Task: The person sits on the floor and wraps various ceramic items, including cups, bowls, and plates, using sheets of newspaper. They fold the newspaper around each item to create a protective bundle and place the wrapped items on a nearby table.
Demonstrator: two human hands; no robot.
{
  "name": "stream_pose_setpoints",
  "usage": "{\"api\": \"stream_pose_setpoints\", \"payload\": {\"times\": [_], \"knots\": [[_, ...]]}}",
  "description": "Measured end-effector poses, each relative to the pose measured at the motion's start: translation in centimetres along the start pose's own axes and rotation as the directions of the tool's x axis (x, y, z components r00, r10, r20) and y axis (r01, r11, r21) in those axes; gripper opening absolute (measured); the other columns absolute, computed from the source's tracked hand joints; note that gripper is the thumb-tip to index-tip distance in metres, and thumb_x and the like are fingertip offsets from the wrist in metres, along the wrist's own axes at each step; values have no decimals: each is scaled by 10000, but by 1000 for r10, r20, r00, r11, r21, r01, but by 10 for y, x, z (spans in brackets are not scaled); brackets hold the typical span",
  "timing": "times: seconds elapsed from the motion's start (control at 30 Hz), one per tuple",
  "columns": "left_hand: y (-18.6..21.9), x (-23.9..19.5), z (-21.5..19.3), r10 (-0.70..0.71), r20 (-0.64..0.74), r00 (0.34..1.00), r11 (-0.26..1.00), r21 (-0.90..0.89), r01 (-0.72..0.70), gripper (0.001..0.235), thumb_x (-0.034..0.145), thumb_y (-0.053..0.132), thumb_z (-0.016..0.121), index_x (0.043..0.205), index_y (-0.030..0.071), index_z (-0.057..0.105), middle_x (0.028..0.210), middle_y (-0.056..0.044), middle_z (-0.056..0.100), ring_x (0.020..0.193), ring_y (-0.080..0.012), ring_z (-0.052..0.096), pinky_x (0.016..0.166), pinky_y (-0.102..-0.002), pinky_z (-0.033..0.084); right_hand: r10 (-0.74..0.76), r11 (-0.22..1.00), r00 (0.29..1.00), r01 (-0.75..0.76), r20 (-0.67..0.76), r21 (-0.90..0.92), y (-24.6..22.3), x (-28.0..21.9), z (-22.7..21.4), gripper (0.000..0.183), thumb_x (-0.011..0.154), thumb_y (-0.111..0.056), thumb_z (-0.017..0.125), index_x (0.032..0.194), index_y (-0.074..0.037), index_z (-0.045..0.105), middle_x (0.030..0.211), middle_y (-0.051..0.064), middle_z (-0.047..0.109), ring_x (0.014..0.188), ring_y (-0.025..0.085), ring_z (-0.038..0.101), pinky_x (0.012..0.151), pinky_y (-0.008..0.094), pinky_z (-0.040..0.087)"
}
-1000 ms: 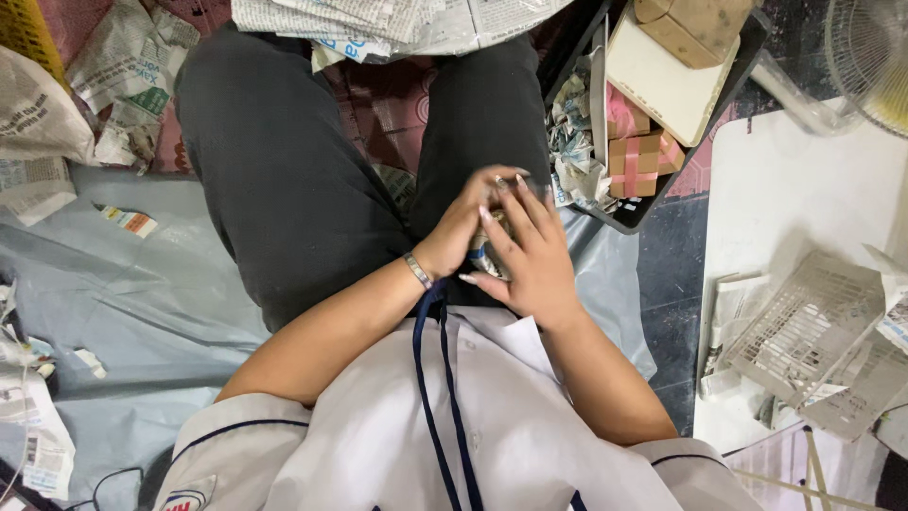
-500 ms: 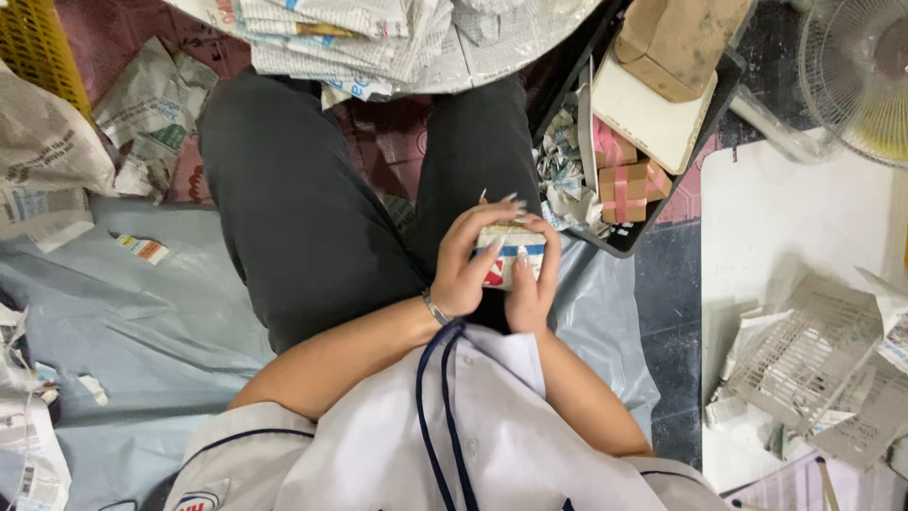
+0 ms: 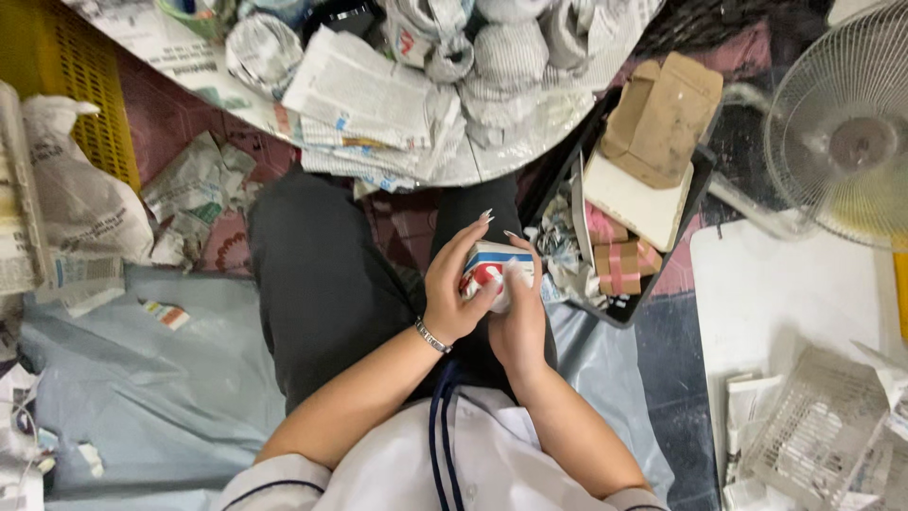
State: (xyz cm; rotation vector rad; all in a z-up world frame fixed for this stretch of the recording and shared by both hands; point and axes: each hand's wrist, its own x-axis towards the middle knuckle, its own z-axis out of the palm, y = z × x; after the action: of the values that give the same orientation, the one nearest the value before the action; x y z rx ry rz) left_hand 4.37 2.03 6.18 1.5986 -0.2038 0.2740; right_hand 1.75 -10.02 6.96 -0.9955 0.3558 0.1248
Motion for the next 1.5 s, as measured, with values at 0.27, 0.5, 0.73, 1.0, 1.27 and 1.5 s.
{"api": "stream_pose_setpoints", "payload": {"times": [0.27,0.5,0.73,1.0,1.27,1.5], "knots": [[-18,15,-18,-331,-105,938,744,-640,191,550,1045,311,562,1451,-55,504,1374,-164,614,1264,-254,607,1120,-358,466,-115,719,838,441,534,-537,-45,40,25,1241,826,-713,660,1709,-120,22,1733,226,225,1597,354,303,1285,459,283],[-60,12,-45,-396,-35,918,493,-851,180,620,1042,396,536,1431,-85,492,1336,-195,631,1217,-280,632,1081,-407,473,-25,172,556,821,831,-545,-48,65,67,1023,625,-458,952,1485,-185,472,1621,323,218,1489,537,310,1197,513,357],[-54,22,-78,-405,41,914,514,-816,264,706,1072,511,385,1514,-39,412,1579,-122,412,1433,-249,451,1209,-409,360,-74,162,557,825,827,-541,-16,87,82,574,734,-279,928,1174,-119,596,1388,234,488,1269,435,518,1071,483,470],[-33,44,-104,-122,-6,992,616,-784,71,877,1064,643,293,1660,6,203,1737,-140,221,1620,-288,210,1324,-466,170,-189,75,553,832,812,-549,-39,143,145,668,653,-246,881,1236,-106,587,1333,235,498,1279,452,507,1083,533,432],[-48,52,-104,-465,69,883,393,-877,275,768,1041,549,313,1565,-12,359,1616,-189,422,1505,-359,392,1236,-525,300,-70,-303,576,765,814,-568,-67,296,283,629,844,-297,874,1377,-153,572,1367,245,499,1187,486,525,1005,545,472],[-53,49,-119,-557,55,829,376,-873,311,586,1076,404,379,1395,-58,548,1299,-215,678,1261,-326,624,1126,-473,432,137,-422,876,475,463,-772,-23,395,335,760,784,-414,846,1428,-193,507,1342,257,471,1211,541,482,957,567,480]]}}
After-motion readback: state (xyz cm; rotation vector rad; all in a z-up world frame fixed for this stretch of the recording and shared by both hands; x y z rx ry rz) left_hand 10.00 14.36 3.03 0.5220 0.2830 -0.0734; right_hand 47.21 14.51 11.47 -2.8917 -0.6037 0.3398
